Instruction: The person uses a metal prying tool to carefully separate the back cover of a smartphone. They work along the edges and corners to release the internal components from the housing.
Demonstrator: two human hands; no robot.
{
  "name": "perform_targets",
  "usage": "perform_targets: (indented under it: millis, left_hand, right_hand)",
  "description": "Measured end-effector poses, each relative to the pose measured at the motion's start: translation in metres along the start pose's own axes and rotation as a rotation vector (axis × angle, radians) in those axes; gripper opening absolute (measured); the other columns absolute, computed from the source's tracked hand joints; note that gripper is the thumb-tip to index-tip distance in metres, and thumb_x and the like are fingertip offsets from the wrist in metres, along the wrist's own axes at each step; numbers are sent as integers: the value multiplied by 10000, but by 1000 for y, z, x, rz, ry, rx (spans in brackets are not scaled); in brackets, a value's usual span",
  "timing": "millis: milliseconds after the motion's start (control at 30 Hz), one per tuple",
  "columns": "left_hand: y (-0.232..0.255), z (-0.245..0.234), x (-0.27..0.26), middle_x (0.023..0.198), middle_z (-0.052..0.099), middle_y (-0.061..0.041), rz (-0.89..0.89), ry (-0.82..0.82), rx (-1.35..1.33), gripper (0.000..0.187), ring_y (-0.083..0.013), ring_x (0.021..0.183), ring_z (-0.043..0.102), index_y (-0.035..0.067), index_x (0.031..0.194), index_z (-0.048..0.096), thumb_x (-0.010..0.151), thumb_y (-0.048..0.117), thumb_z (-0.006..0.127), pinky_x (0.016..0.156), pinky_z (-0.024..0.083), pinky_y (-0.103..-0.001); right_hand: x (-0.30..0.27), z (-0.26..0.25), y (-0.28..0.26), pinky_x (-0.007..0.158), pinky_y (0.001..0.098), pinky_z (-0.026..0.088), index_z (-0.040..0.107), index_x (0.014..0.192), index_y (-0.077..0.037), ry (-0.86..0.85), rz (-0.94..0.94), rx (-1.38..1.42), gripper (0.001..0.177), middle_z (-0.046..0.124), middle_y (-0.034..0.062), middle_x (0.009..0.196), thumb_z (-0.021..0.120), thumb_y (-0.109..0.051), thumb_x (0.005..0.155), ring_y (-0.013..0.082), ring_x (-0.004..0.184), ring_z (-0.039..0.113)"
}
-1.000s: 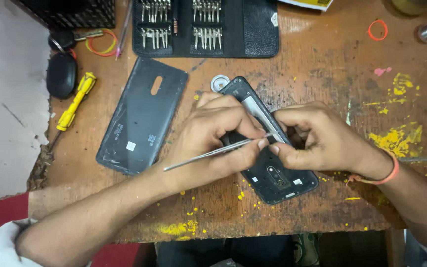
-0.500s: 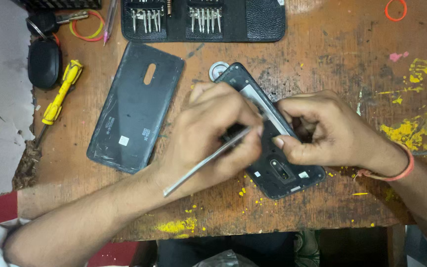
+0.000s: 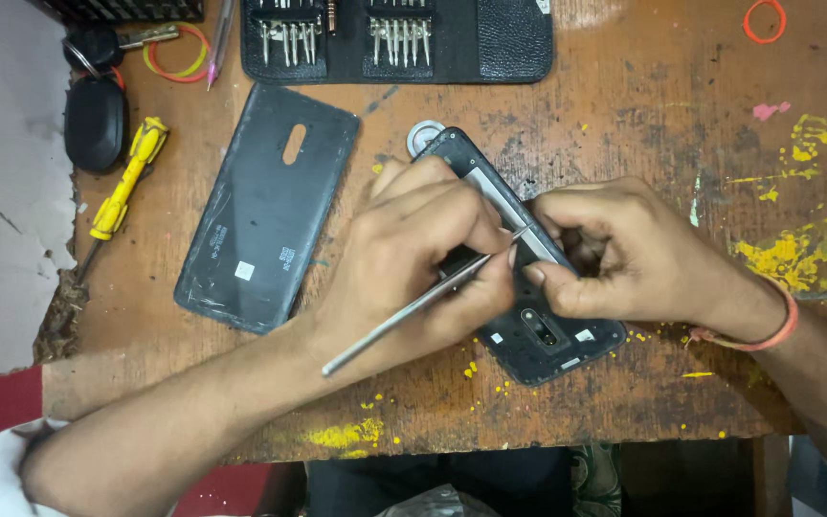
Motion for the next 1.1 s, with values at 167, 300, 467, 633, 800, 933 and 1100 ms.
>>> perform_targets:
  millis: [167, 300, 467, 633, 800, 933, 1100]
  left_hand:
    - [0, -8, 7, 920, 652, -21, 29, 54, 38, 164, -188, 867, 603, 73, 922, 609, 880, 63, 767, 834, 420, -330]
    - [0, -6, 14, 920, 644, -19, -3, 27, -70, 164, -174, 857, 623, 75, 922, 603, 873, 72, 760, 820, 446, -302]
    - [17, 5, 12, 915, 670, -30, 79, -81, -49, 181, -227, 927, 628, 101, 899, 637, 794, 76, 783, 868, 418, -380]
    - [4, -7, 15, 913, 672, -10, -66, -31, -66, 190, -201, 914, 620, 110, 889, 629, 814, 104, 803, 890, 427, -362]
    - [19, -1, 16, 908, 662, -75, 79, -83, 44, 209, -270, 939, 626, 118, 882, 639, 771, 109, 816, 884, 390, -392]
    - [-11, -21, 11, 900, 705, -19, -55, 121, 39, 164, -180, 887, 643, 113, 874, 631, 868, 85, 793, 891, 424, -329]
    - [-2, -10, 10, 841, 678, -47, 72, 30, 78, 167, -208, 843, 627, 76, 825, 645, 807, 66, 811, 831, 414, -406]
  right_hand:
    - [0, -3, -10, 394, 262, 314, 671, 875, -45, 15, -85, 1, 201, 548, -24, 615, 740, -208, 781, 59, 448, 438]
    - [0, 0, -7, 372, 257, 313, 703, 880, -59, -9, -65, 60, 190, 598, -43, 619, 735, -189, 744, 51, 439, 457]
    - [-2, -2, -3, 395, 273, 322, 681, 873, -57, 10, -66, -27, 243, 542, -22, 612, 728, -239, 720, 63, 452, 455]
    - [-1, 3, 0, 394, 272, 341, 657, 817, -61, 8, -66, -16, 266, 533, -18, 617, 739, -306, 753, 73, 455, 471]
    - [-1, -1, -10, 419, 254, 341, 687, 892, -50, 10, -142, -32, 271, 536, -24, 618, 727, -284, 761, 57, 478, 470]
    - [-1, 0, -4, 373, 267, 325, 694, 862, -45, 10, -37, -34, 248, 557, -9, 597, 741, -251, 733, 73, 423, 452]
    - [0, -1, -13, 382, 254, 344, 707, 877, -59, -10, -73, 6, 216, 599, -32, 617, 732, -223, 739, 50, 450, 493]
Point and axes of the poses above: each hand's wrist, its own x-axis towards the middle knuckle, its own z-axis out of the palm, y = z × x, the point moved 9 cm from there along x, towards the middle knuckle
